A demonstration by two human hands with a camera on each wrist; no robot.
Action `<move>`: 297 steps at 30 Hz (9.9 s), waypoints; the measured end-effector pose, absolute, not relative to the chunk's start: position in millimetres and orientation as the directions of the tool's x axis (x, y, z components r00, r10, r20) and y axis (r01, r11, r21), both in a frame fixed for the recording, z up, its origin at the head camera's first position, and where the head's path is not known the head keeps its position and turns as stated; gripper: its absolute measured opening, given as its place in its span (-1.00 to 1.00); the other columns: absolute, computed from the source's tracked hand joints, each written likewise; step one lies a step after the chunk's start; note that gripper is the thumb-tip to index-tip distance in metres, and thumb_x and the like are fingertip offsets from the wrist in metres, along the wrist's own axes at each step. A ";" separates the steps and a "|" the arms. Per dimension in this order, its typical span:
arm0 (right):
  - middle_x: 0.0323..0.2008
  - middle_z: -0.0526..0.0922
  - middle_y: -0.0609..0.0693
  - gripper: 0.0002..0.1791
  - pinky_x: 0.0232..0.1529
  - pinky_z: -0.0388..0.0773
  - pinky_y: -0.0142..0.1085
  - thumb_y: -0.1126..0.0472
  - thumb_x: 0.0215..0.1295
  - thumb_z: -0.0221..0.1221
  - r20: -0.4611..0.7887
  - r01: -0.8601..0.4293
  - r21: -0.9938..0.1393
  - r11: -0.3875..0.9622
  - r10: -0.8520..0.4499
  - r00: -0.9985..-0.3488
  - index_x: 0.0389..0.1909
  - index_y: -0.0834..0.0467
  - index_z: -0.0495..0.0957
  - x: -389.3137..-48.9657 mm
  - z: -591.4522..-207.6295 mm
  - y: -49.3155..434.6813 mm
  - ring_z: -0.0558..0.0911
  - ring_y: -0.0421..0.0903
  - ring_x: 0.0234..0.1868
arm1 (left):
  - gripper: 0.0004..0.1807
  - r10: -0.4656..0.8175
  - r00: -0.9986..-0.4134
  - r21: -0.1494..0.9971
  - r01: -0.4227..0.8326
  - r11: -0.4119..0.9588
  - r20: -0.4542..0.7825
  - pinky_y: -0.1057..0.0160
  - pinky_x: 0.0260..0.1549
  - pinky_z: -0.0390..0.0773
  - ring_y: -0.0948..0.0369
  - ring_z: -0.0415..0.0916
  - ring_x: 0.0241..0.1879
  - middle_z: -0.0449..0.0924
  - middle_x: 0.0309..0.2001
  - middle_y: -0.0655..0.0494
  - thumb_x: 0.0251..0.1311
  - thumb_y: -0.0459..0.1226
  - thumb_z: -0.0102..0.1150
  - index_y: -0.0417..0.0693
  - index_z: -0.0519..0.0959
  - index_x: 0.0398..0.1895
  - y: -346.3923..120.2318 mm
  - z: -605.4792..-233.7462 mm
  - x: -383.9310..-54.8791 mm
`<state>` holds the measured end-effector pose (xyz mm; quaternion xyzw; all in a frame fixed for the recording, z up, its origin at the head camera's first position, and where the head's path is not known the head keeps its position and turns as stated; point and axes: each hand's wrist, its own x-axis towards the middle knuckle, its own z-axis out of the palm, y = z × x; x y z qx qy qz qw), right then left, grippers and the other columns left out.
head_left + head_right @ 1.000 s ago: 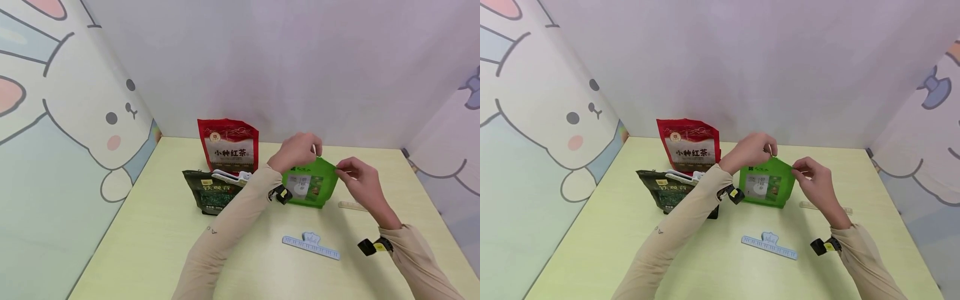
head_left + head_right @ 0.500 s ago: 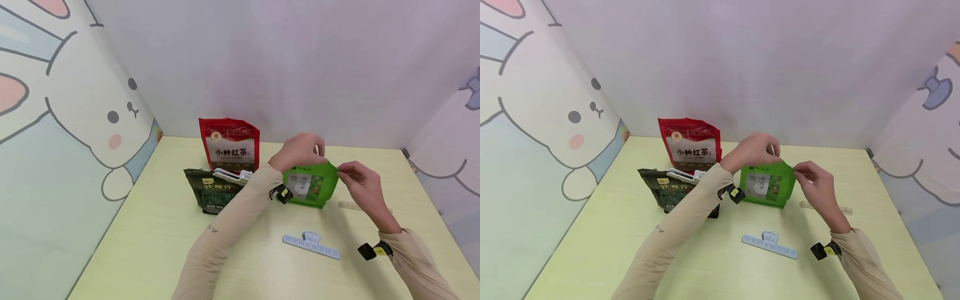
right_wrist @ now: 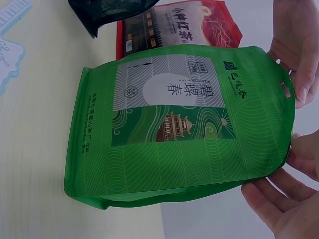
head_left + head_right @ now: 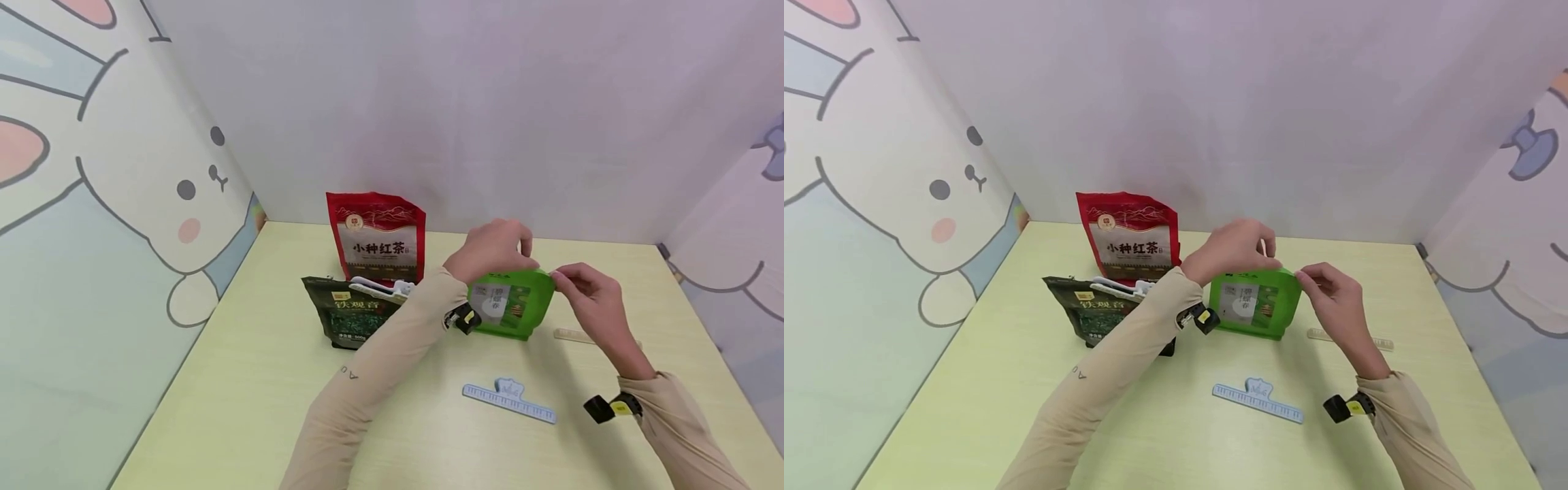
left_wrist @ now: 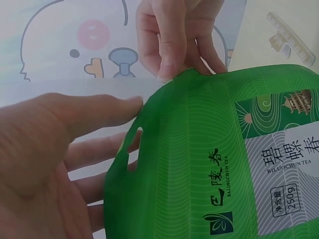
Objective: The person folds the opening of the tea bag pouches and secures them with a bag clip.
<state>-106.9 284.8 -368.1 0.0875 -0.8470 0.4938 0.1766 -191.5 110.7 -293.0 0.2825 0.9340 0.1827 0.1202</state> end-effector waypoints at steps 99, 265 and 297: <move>-0.37 0.60 0.04 -0.88 -0.32 0.40 -0.59 0.38 0.20 0.23 0.372 -0.384 -0.627 0.678 -0.172 -0.912 -0.24 0.20 0.59 -132.4 -381.3 301.0 0.49 -0.28 -0.36 | -0.81 0.571 -0.816 0.266 0.533 0.803 -0.089 0.33 -0.57 0.32 0.32 0.36 -0.49 0.41 -0.55 0.26 0.16 -0.32 0.05 0.10 0.47 -0.57 128.7 -297.5 -182.0; -0.41 0.51 0.06 -0.50 -0.42 0.31 -0.22 0.29 -0.25 0.49 -0.165 -0.208 -0.453 0.867 -0.311 -0.936 -0.23 0.32 0.50 -142.7 -467.2 420.9 0.39 -0.08 -0.41 | -0.78 0.569 -0.821 0.237 0.547 0.803 -0.032 0.34 -0.69 0.14 0.33 0.23 -0.59 0.32 -0.64 0.29 0.09 -0.33 0.01 0.18 0.44 -0.63 124.0 -306.8 -178.5; -0.53 0.42 -0.16 -0.86 -0.51 0.33 -0.36 0.22 0.09 0.31 -0.186 -0.290 -0.464 0.837 -0.413 -0.892 -0.38 0.20 0.60 -135.2 -451.1 433.4 0.34 -0.35 -0.51 | -0.72 0.527 -0.849 0.283 0.499 0.819 -0.028 0.35 -0.69 0.08 0.31 0.04 -0.66 0.08 -0.72 0.25 0.02 -0.34 0.06 0.12 0.32 -0.76 124.6 -307.8 -179.8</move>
